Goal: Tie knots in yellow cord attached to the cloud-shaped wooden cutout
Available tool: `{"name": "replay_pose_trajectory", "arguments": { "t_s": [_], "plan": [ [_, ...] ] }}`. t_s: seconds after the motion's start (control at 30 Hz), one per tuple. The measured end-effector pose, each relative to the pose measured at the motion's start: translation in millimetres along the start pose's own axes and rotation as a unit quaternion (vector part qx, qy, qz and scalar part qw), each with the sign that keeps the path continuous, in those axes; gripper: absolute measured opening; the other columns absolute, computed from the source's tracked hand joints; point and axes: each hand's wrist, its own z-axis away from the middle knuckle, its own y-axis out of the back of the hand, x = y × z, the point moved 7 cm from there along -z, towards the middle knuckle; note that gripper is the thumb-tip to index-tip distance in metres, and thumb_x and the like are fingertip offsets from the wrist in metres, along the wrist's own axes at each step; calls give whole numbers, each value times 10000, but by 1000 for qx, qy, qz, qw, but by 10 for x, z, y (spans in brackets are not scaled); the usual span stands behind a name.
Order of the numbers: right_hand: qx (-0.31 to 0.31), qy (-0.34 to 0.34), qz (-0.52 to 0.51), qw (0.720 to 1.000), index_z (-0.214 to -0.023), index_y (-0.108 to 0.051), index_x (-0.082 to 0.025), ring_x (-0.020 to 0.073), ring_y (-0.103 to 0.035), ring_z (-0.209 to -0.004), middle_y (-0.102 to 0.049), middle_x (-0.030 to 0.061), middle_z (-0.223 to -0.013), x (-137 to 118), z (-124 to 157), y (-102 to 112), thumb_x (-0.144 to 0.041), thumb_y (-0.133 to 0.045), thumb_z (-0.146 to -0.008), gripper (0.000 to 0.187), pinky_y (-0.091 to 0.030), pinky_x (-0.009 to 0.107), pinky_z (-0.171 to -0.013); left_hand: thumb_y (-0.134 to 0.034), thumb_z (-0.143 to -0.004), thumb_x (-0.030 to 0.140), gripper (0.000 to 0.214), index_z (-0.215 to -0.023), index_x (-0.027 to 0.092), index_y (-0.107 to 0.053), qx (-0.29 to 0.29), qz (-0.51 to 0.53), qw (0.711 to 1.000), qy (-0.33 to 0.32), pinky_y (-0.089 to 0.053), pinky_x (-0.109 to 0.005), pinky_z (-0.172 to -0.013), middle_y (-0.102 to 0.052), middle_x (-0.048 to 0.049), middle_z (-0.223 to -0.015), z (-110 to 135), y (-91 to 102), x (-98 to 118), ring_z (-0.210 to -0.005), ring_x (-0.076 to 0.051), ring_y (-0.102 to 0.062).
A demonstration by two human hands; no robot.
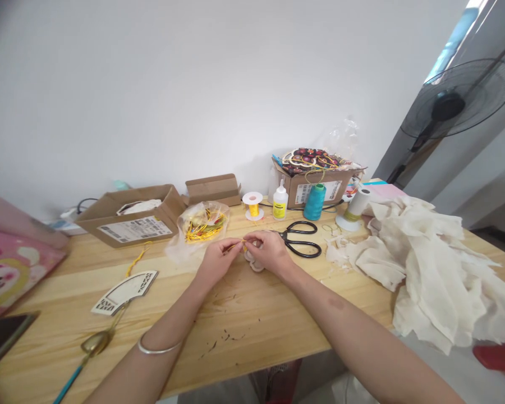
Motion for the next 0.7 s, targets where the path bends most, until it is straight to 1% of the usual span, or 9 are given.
{"name": "replay_pose_trajectory", "arguments": {
  "t_s": [0.13, 0.23, 0.33, 0.47, 0.6, 0.7],
  "plan": [
    [3, -18, -39, 999, -741, -625, -190, 99, -483, -506, -598, 0, -589, 75, -8, -27, -283, -512, -661, 167, -378, 215, -488, -495, -675, 255, 211, -792, 153, -637, 23, 4, 1000, 15, -445, -271, -669, -652, -56, -780, 1, 42, -20, -713, -165, -579],
    [6, -24, -45, 999, -721, -623, -180, 94, -473, -495, -597, 2, -593, 73, -7, -13, -272, -512, -658, 157, -379, 215, -486, -513, -659, 257, 197, -764, 147, -638, 46, 1, 998, 30, -446, -273, -661, -652, -59, -760, -2, 82, -46, -699, -167, -581],
    [-5, -18, -57, 998, -768, -613, -183, 109, -514, -564, -615, 12, -665, 18, 3, -11, -266, -529, -647, 169, -410, 231, -541, -497, -672, 253, 200, -772, 149, -635, 31, 11, 999, 24, -441, -274, -682, -650, -57, -782, -7, 57, -40, -725, -166, -579],
    [-23, -20, -106, 994, -829, -582, -177, 131, -565, -673, -627, 33, -753, -12, 8, -56, -241, -546, -633, 209, -442, 259, -633, -491, -679, 254, 201, -770, 144, -632, 17, 18, 999, 20, -442, -272, -684, -651, -59, -781, -7, 20, -43, -726, -164, -582],
    [-23, -41, -146, 988, -810, -568, -167, 131, -583, -665, -630, 36, -723, 47, -6, -100, -197, -528, -638, 179, -456, 255, -628, -499, -676, 261, 201, -772, 142, -629, 11, 20, 1000, 22, -450, -262, -654, -651, -58, -765, -9, 9, -47, -698, -159, -584],
    [-18, -29, -133, 991, -770, -577, -172, 128, -582, -655, -630, 26, -708, 43, -12, -86, -189, -527, -634, 146, -457, 249, -617, -508, -668, 258, 193, -760, 139, -629, 23, 16, 999, 30, -451, -265, -650, -652, -56, -742, -6, 38, -49, -681, -157, -584]
  ]
}}
